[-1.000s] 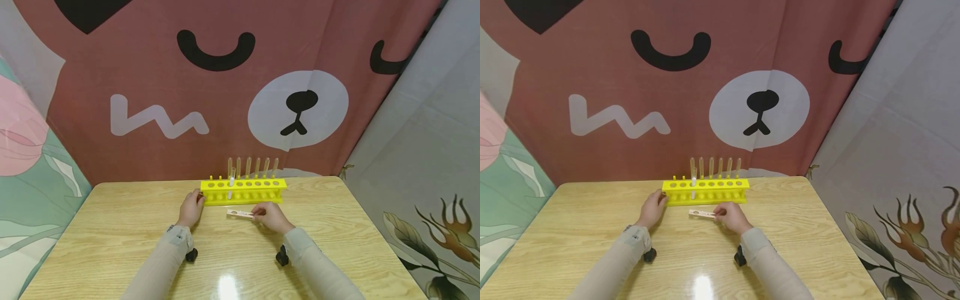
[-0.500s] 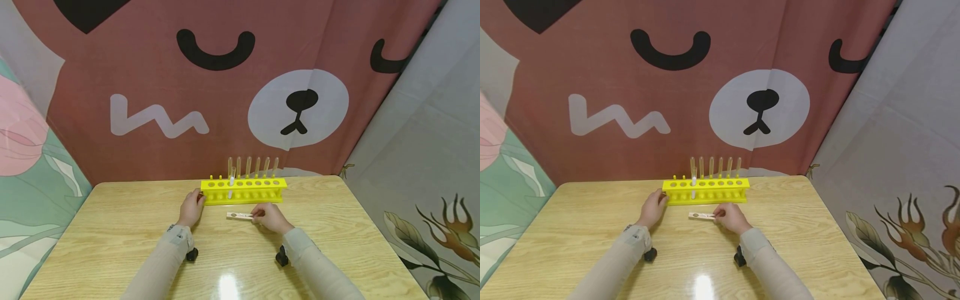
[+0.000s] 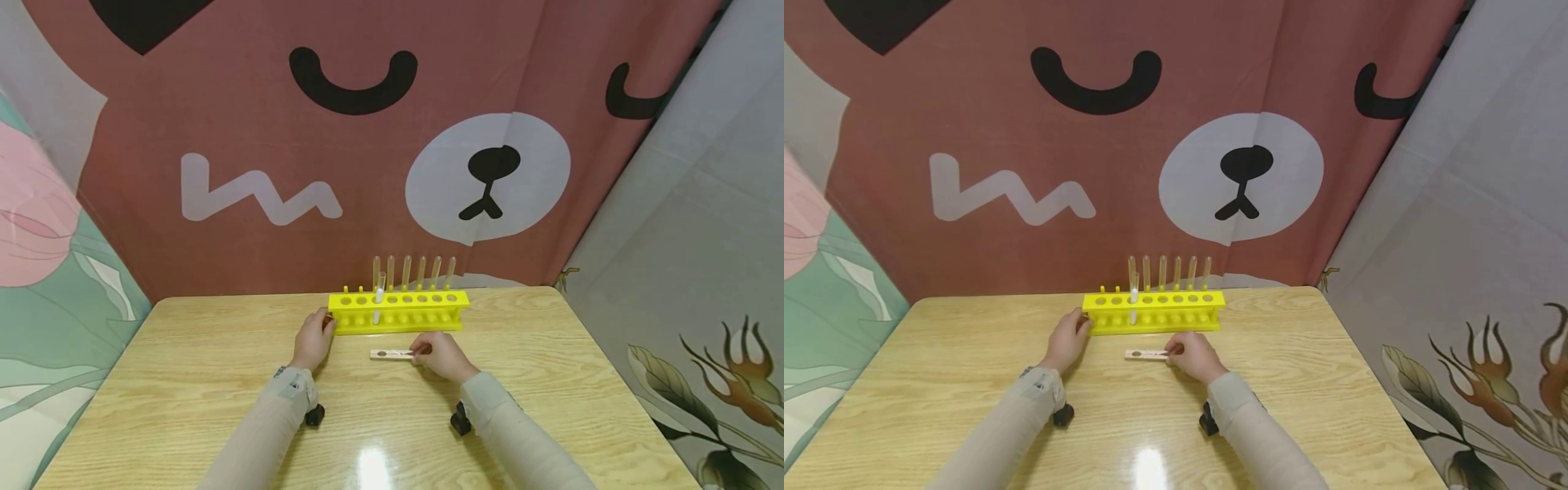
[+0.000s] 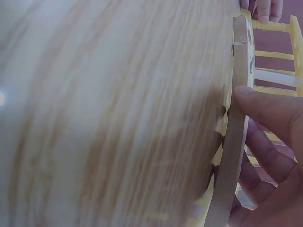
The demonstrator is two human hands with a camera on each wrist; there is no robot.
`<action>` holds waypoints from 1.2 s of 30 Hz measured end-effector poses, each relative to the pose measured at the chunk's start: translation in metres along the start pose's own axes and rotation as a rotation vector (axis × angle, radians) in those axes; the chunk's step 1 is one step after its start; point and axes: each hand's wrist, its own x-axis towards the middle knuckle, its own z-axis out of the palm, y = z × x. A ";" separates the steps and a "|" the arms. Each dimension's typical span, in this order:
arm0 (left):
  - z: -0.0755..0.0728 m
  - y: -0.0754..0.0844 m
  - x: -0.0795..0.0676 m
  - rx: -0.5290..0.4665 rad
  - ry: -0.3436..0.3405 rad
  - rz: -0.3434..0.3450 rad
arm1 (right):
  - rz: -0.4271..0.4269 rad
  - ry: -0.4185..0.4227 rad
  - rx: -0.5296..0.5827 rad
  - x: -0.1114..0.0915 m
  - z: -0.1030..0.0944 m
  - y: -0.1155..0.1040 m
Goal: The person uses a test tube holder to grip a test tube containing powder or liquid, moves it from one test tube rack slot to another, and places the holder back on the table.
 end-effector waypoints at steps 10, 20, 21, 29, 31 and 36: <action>0.001 0.000 0.001 -0.017 -0.012 -0.011 | -0.008 0.000 -0.049 0.000 0.001 -0.001; -0.001 0.005 -0.005 -0.012 0.033 0.031 | 0.008 -0.007 -0.037 0.001 0.002 0.001; -0.001 0.005 -0.005 -0.014 0.029 0.027 | 0.010 -0.006 -0.029 0.001 0.002 0.001; -0.001 0.002 -0.001 -0.012 -0.015 -0.022 | 0.040 -0.007 0.006 0.002 0.003 0.003; -0.001 0.002 0.000 -0.009 -0.017 -0.025 | 0.051 -0.009 0.004 0.003 0.003 0.003; -0.001 0.004 -0.001 -0.011 -0.020 -0.029 | 0.048 -0.011 0.001 0.003 0.003 0.003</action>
